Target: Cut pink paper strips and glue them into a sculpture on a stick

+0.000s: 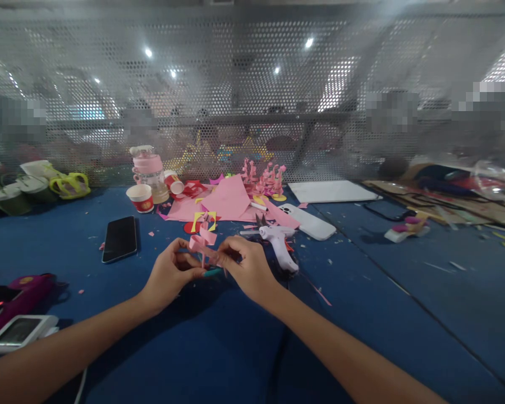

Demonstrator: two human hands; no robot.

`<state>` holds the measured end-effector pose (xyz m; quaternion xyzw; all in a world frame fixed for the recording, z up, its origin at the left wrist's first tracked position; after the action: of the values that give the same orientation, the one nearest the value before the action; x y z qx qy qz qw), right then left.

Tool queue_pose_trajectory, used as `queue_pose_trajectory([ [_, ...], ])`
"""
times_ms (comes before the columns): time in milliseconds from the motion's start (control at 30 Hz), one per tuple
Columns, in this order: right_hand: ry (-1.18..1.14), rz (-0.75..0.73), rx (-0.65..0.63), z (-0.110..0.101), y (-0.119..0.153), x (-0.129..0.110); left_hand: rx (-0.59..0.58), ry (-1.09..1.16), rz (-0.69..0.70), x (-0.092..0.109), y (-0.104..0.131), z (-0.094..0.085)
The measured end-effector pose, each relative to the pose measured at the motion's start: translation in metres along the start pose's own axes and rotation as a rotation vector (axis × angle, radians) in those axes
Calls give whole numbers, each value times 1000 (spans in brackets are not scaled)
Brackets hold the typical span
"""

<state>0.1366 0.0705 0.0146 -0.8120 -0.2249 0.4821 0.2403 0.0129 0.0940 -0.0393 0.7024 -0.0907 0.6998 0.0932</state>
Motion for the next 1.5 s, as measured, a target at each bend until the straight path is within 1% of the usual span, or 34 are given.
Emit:
queue_pose_trajectory([
  [200, 40, -18, 22, -4, -1, 0, -4, -4, -1, 0, 0, 1],
  [333, 58, -12, 15, -2, -1, 0, -10, 7, -8, 0, 1, 1],
  [733, 14, -8, 19, -3, -1, 3, -14, 83, -16, -1, 0, 3],
  [1000, 37, -12, 20, -4, -2, 4, -20, 95, -31, -2, -1, 3],
  [1267, 41, -21, 13, -6, -2, 2, -13, 152, -28, 0, -2, 2],
  [1500, 47, -36, 21, -7, -2, 0, -15, 134, -32, 1, -1, 4],
])
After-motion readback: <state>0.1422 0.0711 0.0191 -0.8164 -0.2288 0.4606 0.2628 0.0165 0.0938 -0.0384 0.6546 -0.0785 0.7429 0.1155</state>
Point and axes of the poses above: each hand's wrist, its own y-axis away from the middle knuckle, its own z-axis out of the palm, x = y × z, the point moved 10 cm from there along -y, towards the middle knuckle, and after that the axes turned 4 degrees about -z, right-handed, at the moved point
